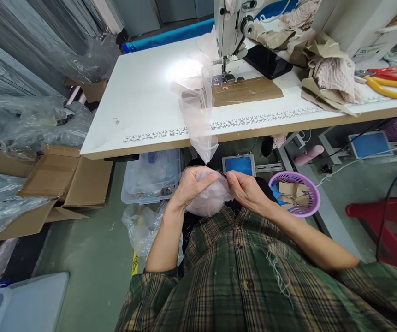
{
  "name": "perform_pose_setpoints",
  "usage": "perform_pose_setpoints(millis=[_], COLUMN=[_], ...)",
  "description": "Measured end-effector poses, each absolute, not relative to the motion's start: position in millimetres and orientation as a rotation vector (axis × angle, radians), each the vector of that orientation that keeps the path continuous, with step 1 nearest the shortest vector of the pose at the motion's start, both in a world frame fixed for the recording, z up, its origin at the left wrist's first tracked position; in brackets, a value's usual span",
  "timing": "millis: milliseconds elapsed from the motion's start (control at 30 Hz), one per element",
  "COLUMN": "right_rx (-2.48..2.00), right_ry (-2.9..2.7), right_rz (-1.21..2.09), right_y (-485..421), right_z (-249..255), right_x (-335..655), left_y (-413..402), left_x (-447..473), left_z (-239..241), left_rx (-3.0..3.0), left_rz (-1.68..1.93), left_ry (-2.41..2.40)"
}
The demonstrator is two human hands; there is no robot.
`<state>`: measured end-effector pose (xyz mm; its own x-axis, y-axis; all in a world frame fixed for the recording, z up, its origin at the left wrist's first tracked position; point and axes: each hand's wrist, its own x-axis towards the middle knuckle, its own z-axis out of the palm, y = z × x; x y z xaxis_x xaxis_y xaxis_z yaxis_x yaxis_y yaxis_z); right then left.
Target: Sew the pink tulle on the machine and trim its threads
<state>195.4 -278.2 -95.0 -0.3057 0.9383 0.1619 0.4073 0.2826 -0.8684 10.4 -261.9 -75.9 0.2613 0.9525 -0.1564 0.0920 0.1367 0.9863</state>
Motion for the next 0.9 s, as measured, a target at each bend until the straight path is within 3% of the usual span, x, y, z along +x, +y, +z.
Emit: perform_pose_setpoints(millis=[433, 600, 767, 900], right_rx=[-1.399, -1.421, -1.28, -1.312], right_ry=[-1.873, -1.788, -1.639, -1.694], right_rz=[0.624, 0.759, 1.233, 1.162], right_y=[-281.7, -281.7, -275.8, -272.0], right_z=[-99.3, -100.2, -102.1, -100.6], right_x=[185.2, 185.5, 197.1, 199.7], left_y=[-265.9, -263.7, -262.6, -262.5], left_x=[16.4, 18.1, 17.6, 18.9], left_z=[-73.7, -78.7, -82.8, -83.0], left_rx=[1.285, 1.262, 1.152, 1.074], left_rz=[0.918, 0.917, 0.913, 0.918], left_ry=[1.163, 1.148, 1.141, 1.137])
